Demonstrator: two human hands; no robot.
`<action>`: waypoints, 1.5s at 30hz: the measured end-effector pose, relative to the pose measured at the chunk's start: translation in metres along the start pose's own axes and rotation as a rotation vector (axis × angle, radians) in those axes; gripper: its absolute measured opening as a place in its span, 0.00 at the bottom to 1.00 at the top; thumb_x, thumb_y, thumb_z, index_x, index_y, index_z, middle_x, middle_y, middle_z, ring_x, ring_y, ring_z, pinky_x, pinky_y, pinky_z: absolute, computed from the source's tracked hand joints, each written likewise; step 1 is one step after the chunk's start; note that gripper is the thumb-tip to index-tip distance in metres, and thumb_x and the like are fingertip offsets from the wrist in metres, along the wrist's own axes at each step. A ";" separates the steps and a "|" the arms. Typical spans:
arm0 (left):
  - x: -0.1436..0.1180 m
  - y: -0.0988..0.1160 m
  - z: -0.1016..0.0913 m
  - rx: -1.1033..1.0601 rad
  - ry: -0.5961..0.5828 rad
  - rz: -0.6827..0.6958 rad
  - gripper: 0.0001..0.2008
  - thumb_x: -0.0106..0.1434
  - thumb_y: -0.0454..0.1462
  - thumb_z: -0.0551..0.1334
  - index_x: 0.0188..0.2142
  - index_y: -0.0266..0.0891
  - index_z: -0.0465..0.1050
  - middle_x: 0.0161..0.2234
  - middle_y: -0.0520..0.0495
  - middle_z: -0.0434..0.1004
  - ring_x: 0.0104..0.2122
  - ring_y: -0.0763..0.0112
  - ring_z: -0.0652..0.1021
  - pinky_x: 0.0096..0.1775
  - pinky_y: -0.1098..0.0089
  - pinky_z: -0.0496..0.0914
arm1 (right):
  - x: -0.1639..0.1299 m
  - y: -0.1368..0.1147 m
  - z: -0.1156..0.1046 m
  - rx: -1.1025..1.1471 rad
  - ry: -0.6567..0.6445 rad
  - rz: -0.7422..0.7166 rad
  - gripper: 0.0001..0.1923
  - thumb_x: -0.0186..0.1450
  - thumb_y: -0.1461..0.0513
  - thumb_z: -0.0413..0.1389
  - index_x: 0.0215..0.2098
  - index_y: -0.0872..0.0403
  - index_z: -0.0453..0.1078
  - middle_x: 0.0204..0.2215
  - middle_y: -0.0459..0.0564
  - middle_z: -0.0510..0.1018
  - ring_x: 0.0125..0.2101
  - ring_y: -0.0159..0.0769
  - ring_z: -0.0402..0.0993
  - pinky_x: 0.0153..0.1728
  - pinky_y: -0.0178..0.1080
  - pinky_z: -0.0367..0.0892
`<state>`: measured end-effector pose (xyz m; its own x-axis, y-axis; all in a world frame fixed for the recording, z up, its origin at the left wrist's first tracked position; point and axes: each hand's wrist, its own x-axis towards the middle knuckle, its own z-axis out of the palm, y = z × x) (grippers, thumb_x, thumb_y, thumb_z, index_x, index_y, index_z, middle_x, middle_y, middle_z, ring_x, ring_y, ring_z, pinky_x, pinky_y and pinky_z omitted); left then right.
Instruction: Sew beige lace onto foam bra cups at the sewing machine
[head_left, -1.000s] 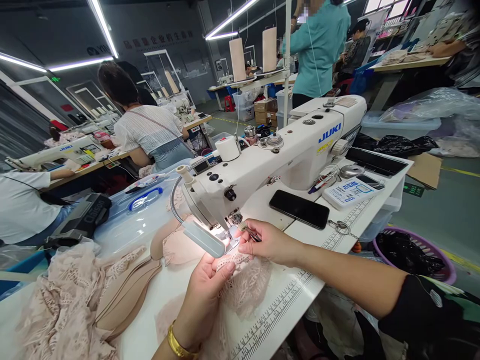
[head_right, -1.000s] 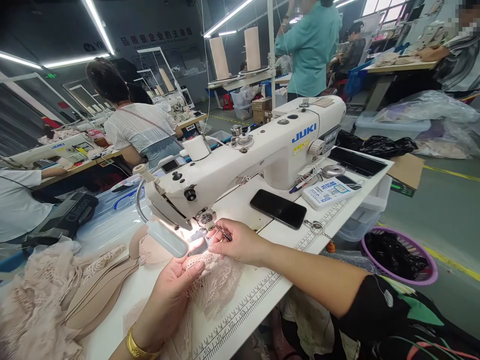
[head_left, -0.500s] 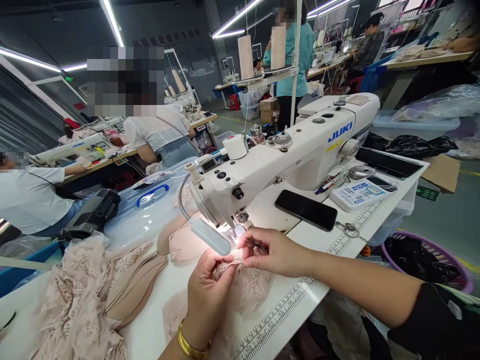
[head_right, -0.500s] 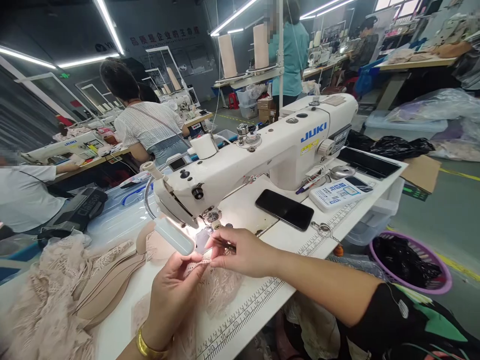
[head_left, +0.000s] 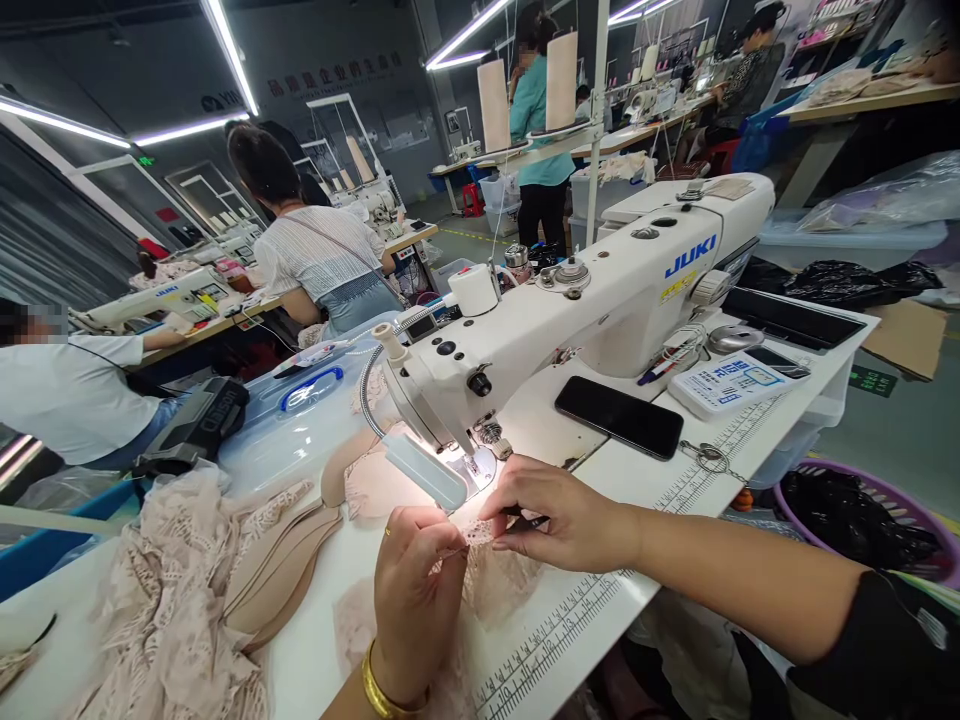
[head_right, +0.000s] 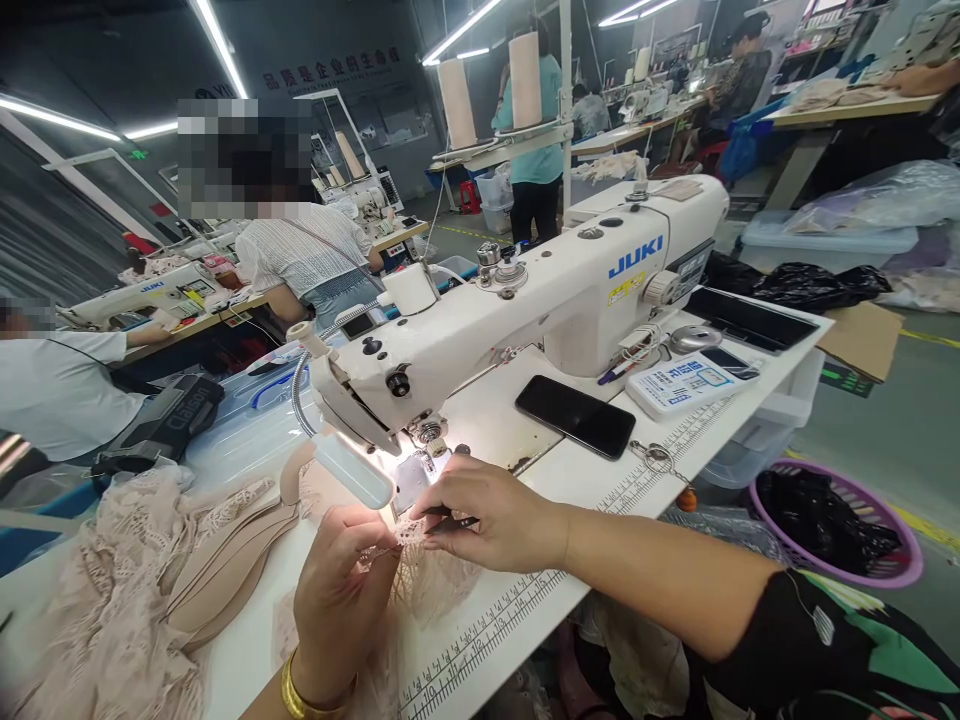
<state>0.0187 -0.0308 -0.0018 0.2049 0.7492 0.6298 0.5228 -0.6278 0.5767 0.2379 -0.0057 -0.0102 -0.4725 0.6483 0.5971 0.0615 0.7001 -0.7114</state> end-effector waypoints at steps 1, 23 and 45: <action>0.000 0.000 0.000 0.001 0.010 0.017 0.12 0.59 0.26 0.66 0.30 0.48 0.78 0.28 0.50 0.75 0.31 0.63 0.73 0.34 0.66 0.67 | 0.000 0.000 0.000 -0.001 -0.002 -0.006 0.06 0.70 0.62 0.61 0.45 0.49 0.72 0.34 0.47 0.81 0.39 0.39 0.71 0.43 0.41 0.69; 0.004 0.001 0.000 0.169 0.003 0.374 0.14 0.62 0.18 0.60 0.34 0.39 0.68 0.35 0.50 0.71 0.36 0.70 0.71 0.37 0.68 0.68 | -0.001 0.004 0.001 -0.003 0.064 -0.143 0.08 0.72 0.58 0.59 0.47 0.54 0.71 0.33 0.49 0.79 0.35 0.35 0.71 0.42 0.40 0.67; 0.011 -0.006 -0.001 -1.087 -0.368 -0.994 0.13 0.69 0.45 0.65 0.45 0.40 0.83 0.46 0.39 0.83 0.49 0.53 0.79 0.50 0.59 0.76 | 0.001 0.025 -0.005 0.573 0.065 0.779 0.26 0.62 0.40 0.63 0.34 0.54 0.69 0.26 0.41 0.67 0.25 0.29 0.61 0.26 0.33 0.57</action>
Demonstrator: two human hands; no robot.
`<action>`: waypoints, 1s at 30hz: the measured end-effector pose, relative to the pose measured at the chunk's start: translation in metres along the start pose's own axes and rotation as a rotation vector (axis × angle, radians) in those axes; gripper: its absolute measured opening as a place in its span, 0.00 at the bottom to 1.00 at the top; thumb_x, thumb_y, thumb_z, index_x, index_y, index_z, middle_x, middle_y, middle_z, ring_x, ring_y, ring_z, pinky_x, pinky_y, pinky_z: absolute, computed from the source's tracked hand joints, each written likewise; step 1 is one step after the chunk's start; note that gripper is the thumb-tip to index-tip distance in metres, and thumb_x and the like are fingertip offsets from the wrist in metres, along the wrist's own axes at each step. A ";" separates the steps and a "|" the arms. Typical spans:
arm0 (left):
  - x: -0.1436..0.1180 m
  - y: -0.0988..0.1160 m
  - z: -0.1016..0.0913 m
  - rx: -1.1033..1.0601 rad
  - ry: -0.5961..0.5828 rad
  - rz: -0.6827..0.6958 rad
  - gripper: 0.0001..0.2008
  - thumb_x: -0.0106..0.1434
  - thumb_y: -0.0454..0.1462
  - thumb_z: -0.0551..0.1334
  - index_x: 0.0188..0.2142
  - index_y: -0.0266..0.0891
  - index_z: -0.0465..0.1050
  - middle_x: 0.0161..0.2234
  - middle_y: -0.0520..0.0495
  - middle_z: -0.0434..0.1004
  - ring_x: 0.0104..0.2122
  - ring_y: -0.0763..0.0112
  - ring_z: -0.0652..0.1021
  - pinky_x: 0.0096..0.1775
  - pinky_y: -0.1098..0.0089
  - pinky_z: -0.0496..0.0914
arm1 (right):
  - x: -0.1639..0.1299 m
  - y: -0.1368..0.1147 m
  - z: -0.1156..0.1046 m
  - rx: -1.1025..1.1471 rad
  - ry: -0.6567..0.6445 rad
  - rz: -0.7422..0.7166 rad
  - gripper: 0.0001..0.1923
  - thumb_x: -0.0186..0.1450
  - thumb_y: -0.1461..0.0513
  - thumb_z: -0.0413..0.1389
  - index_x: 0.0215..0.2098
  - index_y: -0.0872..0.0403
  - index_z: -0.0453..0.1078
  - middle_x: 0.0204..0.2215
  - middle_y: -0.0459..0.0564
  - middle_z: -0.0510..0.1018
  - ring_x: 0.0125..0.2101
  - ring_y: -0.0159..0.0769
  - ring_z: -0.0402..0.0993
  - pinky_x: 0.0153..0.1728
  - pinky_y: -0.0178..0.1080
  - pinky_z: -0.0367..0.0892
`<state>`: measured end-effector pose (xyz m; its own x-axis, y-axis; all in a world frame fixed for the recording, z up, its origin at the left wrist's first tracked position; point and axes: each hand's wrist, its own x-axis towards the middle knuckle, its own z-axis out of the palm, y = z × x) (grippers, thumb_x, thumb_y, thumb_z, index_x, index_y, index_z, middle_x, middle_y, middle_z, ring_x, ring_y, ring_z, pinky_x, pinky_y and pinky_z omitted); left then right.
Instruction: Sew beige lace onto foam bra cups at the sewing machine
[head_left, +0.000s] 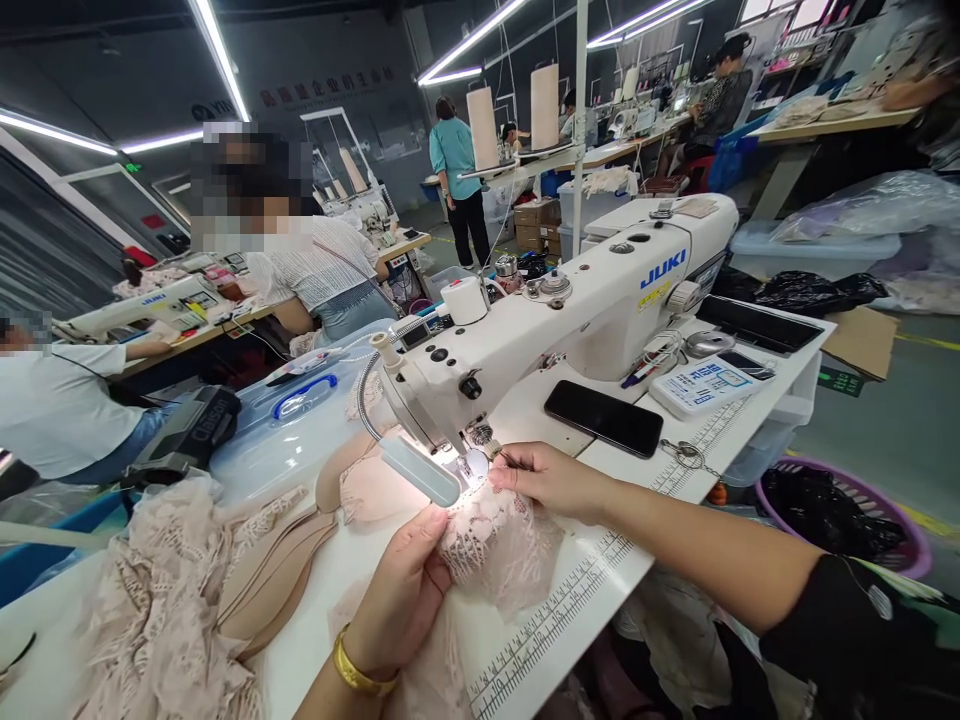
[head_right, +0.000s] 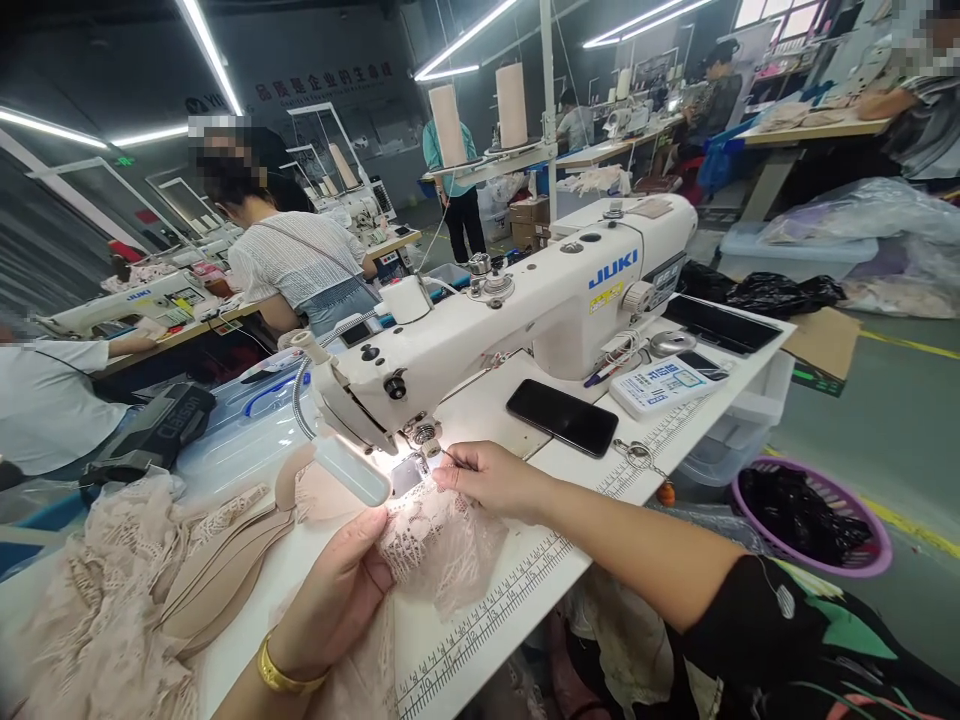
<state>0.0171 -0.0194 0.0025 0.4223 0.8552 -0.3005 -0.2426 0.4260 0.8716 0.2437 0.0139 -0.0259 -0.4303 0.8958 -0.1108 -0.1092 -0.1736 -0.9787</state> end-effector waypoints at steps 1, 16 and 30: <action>-0.001 0.000 0.000 -0.020 -0.024 -0.010 0.13 0.69 0.44 0.65 0.47 0.39 0.82 0.47 0.39 0.83 0.50 0.53 0.79 0.52 0.59 0.75 | 0.001 0.001 -0.001 0.003 0.007 0.007 0.26 0.62 0.40 0.63 0.34 0.53 0.69 0.25 0.40 0.66 0.24 0.29 0.60 0.26 0.33 0.57; -0.006 0.007 -0.001 -0.203 -0.118 -0.099 0.21 0.69 0.52 0.62 0.45 0.37 0.82 0.40 0.40 0.86 0.47 0.55 0.82 0.55 0.56 0.74 | 0.003 0.003 -0.003 -0.001 0.046 -0.025 0.26 0.63 0.41 0.63 0.32 0.53 0.64 0.24 0.39 0.63 0.24 0.28 0.56 0.25 0.33 0.52; -0.025 0.032 0.003 -0.004 -0.043 -0.042 0.12 0.62 0.39 0.72 0.41 0.32 0.83 0.37 0.39 0.84 0.36 0.64 0.82 0.42 0.66 0.78 | -0.001 -0.001 0.000 -0.170 0.060 -0.033 0.23 0.63 0.43 0.62 0.33 0.52 0.64 0.23 0.38 0.63 0.23 0.28 0.56 0.26 0.33 0.52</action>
<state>0.0015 -0.0275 0.0391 0.4695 0.8231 -0.3193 -0.2274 0.4622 0.8571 0.2445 0.0132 -0.0246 -0.3739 0.9238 -0.0830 0.0328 -0.0763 -0.9965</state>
